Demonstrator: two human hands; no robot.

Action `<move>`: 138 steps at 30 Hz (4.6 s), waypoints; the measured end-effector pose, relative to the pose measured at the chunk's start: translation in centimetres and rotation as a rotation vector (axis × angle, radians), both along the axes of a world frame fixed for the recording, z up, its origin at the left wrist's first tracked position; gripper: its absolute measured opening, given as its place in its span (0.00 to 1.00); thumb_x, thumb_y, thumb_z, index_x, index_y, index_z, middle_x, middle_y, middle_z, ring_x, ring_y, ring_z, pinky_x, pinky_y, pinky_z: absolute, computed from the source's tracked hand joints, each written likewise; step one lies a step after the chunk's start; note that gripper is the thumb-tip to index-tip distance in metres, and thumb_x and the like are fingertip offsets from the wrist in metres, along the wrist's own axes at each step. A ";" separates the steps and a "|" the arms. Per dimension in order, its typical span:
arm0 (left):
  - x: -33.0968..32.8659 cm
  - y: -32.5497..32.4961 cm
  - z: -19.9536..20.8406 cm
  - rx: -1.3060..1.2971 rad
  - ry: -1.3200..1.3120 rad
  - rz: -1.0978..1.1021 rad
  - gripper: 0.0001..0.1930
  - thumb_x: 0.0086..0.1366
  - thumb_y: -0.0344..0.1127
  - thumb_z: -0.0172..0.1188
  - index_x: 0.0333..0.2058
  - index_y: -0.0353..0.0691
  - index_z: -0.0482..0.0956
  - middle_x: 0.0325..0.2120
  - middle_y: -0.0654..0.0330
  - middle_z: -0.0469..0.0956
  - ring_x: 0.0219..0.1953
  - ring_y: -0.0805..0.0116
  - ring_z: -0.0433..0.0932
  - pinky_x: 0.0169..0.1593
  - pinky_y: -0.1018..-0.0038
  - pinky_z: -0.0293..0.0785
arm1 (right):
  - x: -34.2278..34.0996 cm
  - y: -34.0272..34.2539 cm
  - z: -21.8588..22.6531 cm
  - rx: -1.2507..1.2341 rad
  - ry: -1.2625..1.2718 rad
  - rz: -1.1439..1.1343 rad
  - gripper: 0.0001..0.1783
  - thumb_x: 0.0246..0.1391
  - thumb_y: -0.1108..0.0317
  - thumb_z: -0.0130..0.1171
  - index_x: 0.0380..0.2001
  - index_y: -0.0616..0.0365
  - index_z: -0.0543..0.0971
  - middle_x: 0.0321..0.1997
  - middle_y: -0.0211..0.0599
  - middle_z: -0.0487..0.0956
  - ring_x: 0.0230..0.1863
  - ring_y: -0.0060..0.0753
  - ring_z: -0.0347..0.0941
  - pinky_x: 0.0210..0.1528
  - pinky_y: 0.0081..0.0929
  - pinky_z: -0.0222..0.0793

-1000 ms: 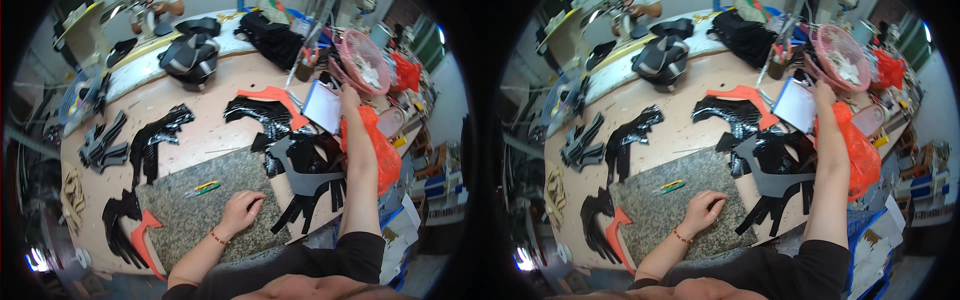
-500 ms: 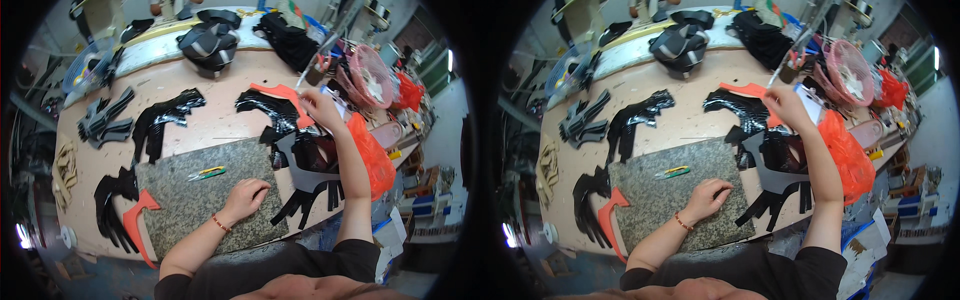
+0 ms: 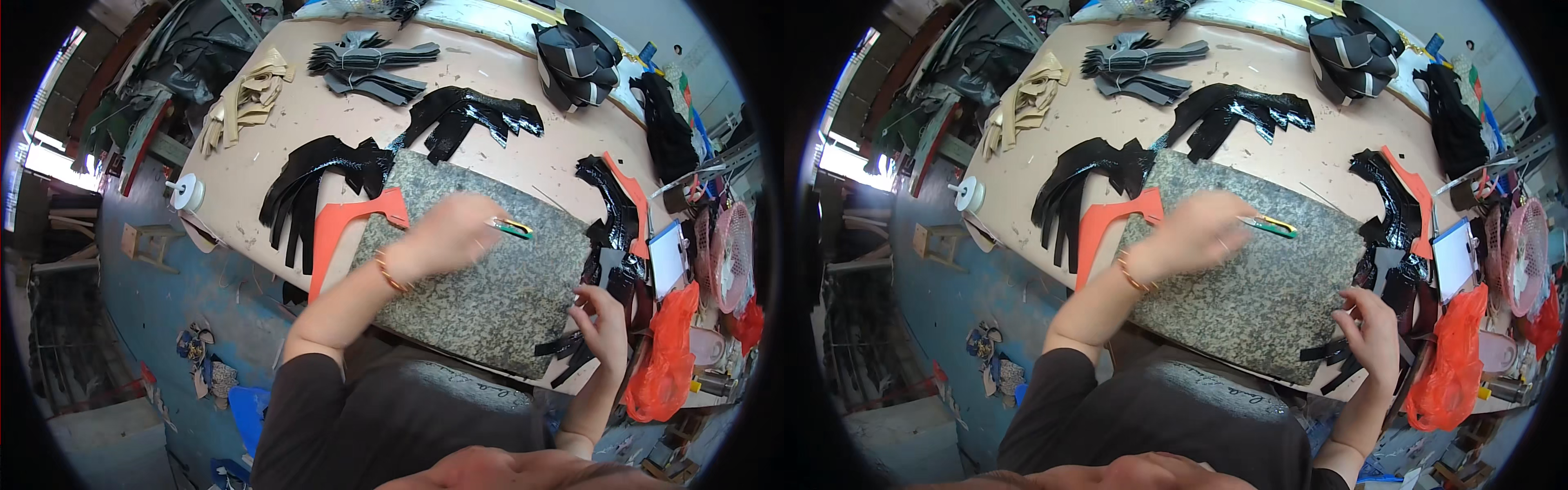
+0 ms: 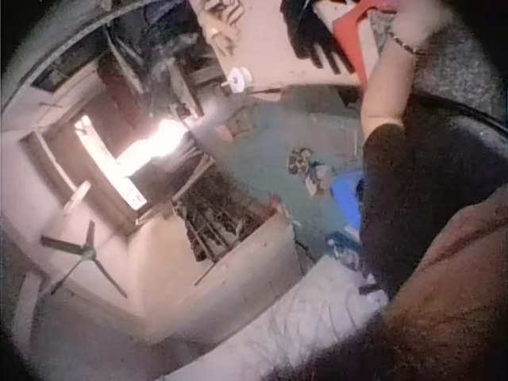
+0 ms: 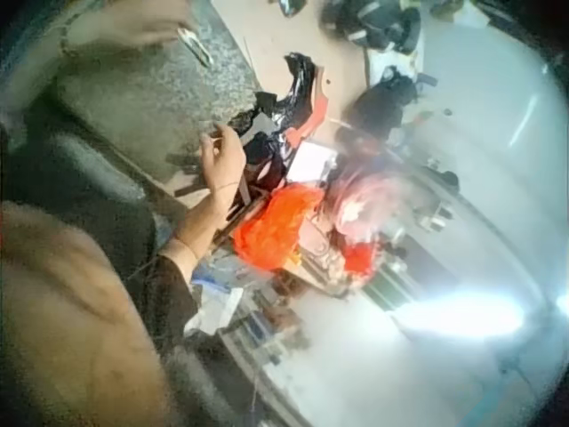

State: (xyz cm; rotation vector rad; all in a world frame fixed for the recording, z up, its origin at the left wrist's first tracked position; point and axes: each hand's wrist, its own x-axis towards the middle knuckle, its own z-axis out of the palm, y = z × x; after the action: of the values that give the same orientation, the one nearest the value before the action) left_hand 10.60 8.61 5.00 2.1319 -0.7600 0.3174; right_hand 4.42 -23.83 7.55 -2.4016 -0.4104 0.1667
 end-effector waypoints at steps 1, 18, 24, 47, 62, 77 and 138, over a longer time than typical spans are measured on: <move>0.7 3.2 -0.7 0.072 -0.117 0.130 0.13 0.55 0.33 0.63 0.39 0.37 0.78 0.34 0.52 0.79 0.38 0.53 0.79 0.44 0.62 0.74 | -0.6 0.1 -0.7 0.029 0.027 -0.001 0.17 0.45 0.74 0.65 0.41 0.64 0.77 0.29 0.38 0.77 0.24 0.29 0.72 0.29 0.25 0.68; -5.8 16.9 -5.8 0.151 0.233 0.475 0.16 0.57 0.29 0.63 0.45 0.33 0.77 0.41 0.50 0.77 0.44 0.53 0.77 0.47 0.68 0.73 | 1.6 11.3 -4.0 -0.162 -0.300 0.097 0.10 0.52 0.64 0.60 0.35 0.57 0.77 0.34 0.41 0.79 0.38 0.47 0.77 0.39 0.39 0.73; -7.7 12.0 -0.3 0.181 -0.042 0.360 0.15 0.58 0.26 0.62 0.46 0.35 0.78 0.39 0.53 0.77 0.43 0.54 0.77 0.47 0.67 0.73 | 9.9 7.9 -6.9 -0.176 -0.379 -0.142 0.07 0.52 0.66 0.58 0.33 0.56 0.79 0.34 0.41 0.79 0.39 0.48 0.77 0.40 0.42 0.72; -4.8 3.6 -3.1 0.186 0.023 0.004 0.16 0.56 0.31 0.63 0.44 0.39 0.79 0.38 0.58 0.78 0.41 0.58 0.76 0.45 0.65 0.71 | 12.3 11.1 -3.9 -0.213 -0.055 0.216 0.15 0.46 0.66 0.65 0.33 0.60 0.72 0.30 0.45 0.77 0.37 0.51 0.75 0.38 0.39 0.69; -4.3 2.7 -6.8 0.040 -0.004 -0.044 0.15 0.54 0.32 0.66 0.42 0.42 0.79 0.36 0.63 0.76 0.40 0.62 0.74 0.45 0.67 0.68 | 32.9 9.0 -6.8 -0.125 -0.092 -0.330 0.29 0.40 0.42 0.69 0.23 0.63 0.81 0.28 0.47 0.82 0.31 0.39 0.78 0.36 0.35 0.72; -4.0 2.2 -6.9 0.102 -0.055 -0.059 0.13 0.55 0.32 0.65 0.40 0.42 0.79 0.33 0.63 0.74 0.38 0.63 0.72 0.43 0.68 0.68 | 35.5 12.6 -6.9 -0.018 -0.072 -0.349 0.32 0.27 0.56 0.77 0.39 0.62 0.81 0.39 0.47 0.83 0.42 0.41 0.80 0.47 0.32 0.73; -4.8 6.9 -1.4 0.266 0.006 0.000 0.20 0.50 0.37 0.70 0.40 0.36 0.77 0.38 0.51 0.78 0.43 0.53 0.76 0.46 0.61 0.73 | 12.5 17.8 12.8 -0.068 -0.544 0.006 0.08 0.57 0.65 0.60 0.35 0.59 0.78 0.25 0.33 0.79 0.22 0.27 0.69 0.25 0.24 0.64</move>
State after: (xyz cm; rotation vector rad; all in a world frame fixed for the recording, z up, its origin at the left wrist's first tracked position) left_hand 5.82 15.55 3.65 2.3805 -0.8370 0.2192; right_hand 16.96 -5.99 20.36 -2.4899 -0.6643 -0.4889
